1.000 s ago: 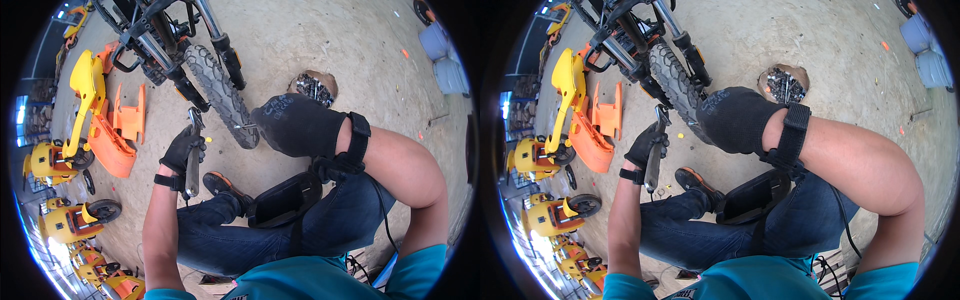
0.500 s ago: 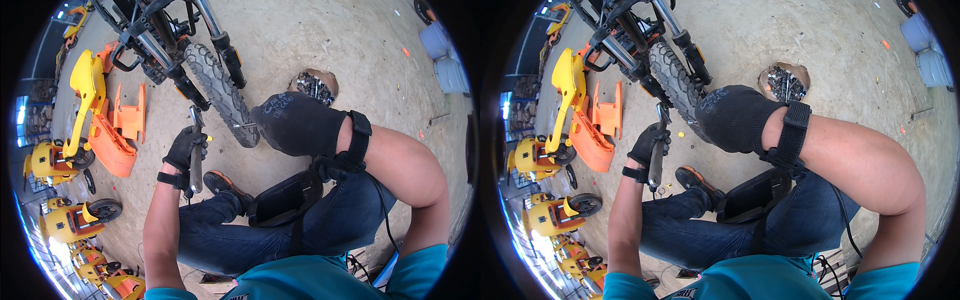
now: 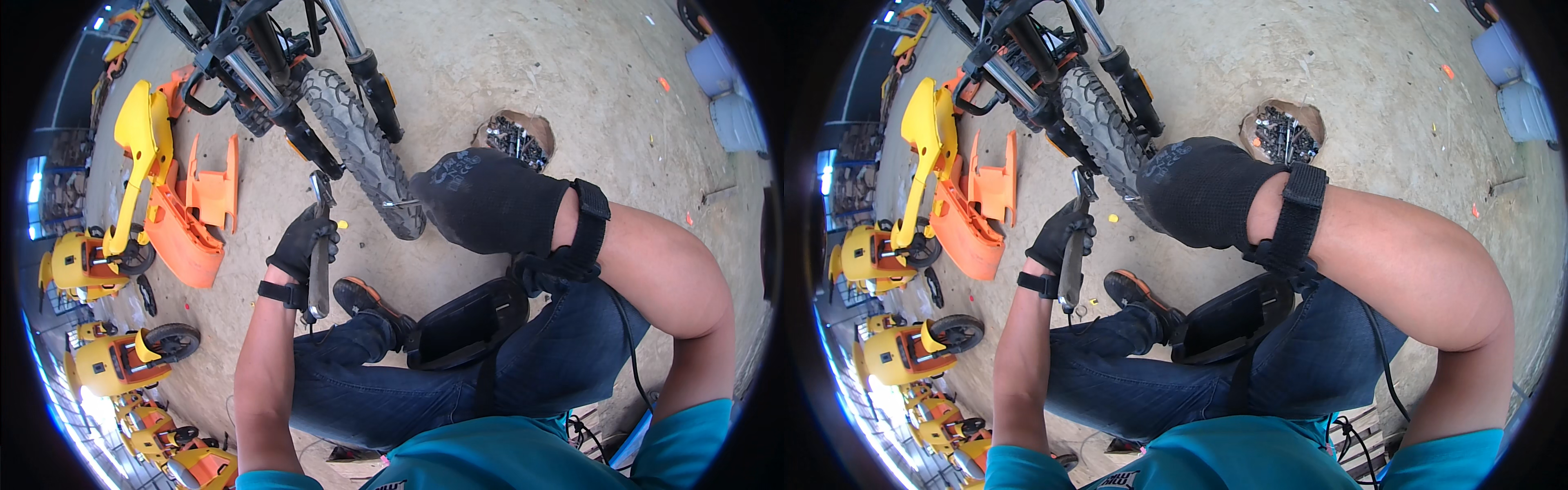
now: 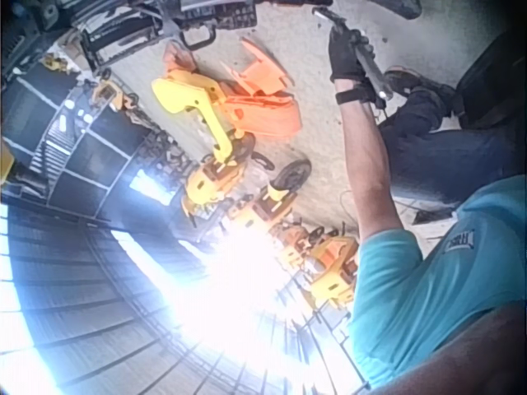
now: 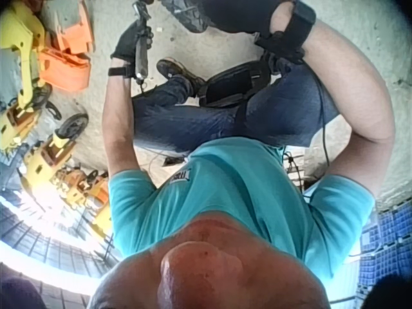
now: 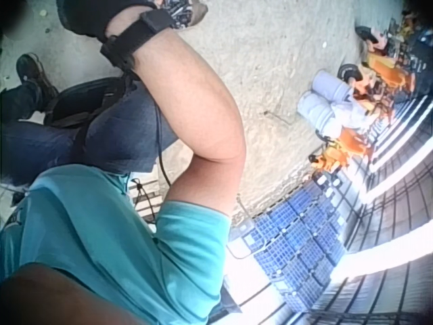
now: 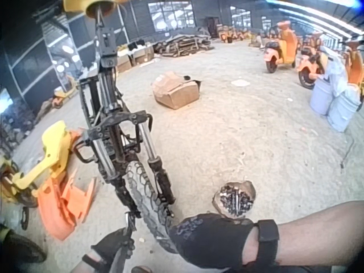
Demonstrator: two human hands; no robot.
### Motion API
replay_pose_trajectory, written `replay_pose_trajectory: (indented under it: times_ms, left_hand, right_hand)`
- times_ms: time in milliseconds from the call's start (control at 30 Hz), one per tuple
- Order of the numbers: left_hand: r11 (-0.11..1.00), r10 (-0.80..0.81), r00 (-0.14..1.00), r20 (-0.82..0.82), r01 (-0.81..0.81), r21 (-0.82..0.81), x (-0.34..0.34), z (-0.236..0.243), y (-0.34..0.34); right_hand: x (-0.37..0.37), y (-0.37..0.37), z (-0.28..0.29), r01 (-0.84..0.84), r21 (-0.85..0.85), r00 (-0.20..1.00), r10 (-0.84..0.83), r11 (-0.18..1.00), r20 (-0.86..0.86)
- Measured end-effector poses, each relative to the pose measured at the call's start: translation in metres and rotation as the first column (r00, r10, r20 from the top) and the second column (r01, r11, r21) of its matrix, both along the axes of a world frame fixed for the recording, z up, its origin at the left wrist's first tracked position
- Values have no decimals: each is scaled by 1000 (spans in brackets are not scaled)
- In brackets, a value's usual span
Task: The person loosens a bolt on a motorcycle front wheel using a large adjustable wrench and a smaller wrench, then wipes the wheel area with a blue cloth.
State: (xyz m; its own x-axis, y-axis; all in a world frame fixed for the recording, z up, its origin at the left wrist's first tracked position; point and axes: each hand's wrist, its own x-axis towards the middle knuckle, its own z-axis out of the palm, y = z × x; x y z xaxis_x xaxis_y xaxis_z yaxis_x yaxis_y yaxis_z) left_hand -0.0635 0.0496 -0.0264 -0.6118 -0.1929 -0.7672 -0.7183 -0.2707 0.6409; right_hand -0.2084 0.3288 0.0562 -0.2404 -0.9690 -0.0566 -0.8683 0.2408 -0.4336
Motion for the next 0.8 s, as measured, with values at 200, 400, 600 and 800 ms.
replay_pose_trajectory:
  times_ms: [200, 400, 600, 800]
  left_hand:
    - [1000, -7, 1000, 0, 7, 6, 0, -1, -1]
    - [996, 40, 999, -1, -40, 78, 3, -2, -4]
    - [1000, -13, 1000, -20, 14, 15, 2, -3, -2]
    - [999, -7, 999, -36, 5, -54, 2, 1, 5]
  right_hand:
    - [1, 3, -4, -8, -89, 999, 4, 996, -52]
    - [2, 0, -6, -30, -81, 999, 27, 996, -34]
    - [2, -2, -5, -18, -121, 999, 12, 992, -49]
    - [-12, 3, -10, 7, -51, 992, -1, 999, 123]
